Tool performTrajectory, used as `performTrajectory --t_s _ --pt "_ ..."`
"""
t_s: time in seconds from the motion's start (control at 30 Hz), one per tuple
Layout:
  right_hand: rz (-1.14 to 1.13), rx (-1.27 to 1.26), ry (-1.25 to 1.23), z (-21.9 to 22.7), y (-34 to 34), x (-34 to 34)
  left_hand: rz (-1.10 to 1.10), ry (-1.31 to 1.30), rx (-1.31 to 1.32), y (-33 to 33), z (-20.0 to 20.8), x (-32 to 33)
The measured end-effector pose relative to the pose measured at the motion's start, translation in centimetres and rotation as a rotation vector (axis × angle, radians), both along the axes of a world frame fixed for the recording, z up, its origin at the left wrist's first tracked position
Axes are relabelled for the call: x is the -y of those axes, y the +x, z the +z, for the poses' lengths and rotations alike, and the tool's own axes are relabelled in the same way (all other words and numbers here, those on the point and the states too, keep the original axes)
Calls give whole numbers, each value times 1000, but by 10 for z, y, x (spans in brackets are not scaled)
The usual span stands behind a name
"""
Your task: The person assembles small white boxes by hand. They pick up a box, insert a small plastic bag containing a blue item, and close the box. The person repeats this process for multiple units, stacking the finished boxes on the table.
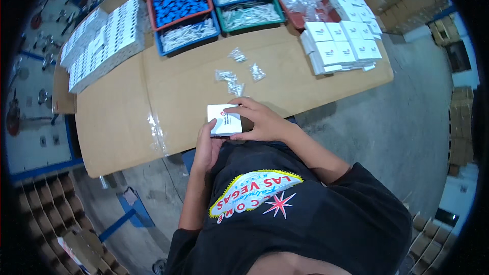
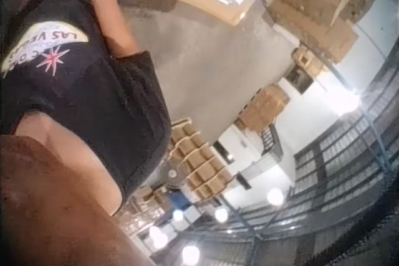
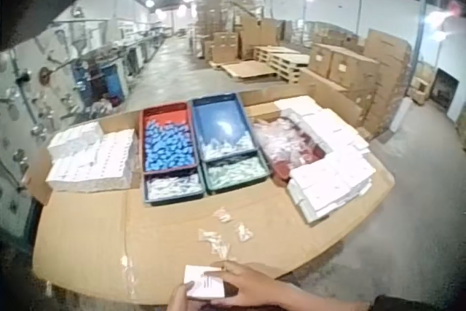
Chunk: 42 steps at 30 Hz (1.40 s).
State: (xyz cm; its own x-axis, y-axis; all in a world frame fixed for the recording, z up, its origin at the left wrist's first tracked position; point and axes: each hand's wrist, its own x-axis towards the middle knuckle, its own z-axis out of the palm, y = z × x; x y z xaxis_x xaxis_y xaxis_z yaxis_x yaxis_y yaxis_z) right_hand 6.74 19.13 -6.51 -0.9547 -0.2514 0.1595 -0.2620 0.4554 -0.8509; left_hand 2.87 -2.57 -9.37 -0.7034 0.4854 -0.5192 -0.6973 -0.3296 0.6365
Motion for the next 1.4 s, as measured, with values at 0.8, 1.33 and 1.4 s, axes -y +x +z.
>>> performTrajectory --t_s 0.8,1.33,1.4 --pt "-1281 -138 1079 -31 -38 -317 -221 -260 -306 0 -8 -11" --pt "-807 -422 624 -24 -90 -193 123 -1182 -1137 -101 -52 87" --pt "-617 -348 540 -20 -120 -153 212 -1334 -1186 -137 -50 122"
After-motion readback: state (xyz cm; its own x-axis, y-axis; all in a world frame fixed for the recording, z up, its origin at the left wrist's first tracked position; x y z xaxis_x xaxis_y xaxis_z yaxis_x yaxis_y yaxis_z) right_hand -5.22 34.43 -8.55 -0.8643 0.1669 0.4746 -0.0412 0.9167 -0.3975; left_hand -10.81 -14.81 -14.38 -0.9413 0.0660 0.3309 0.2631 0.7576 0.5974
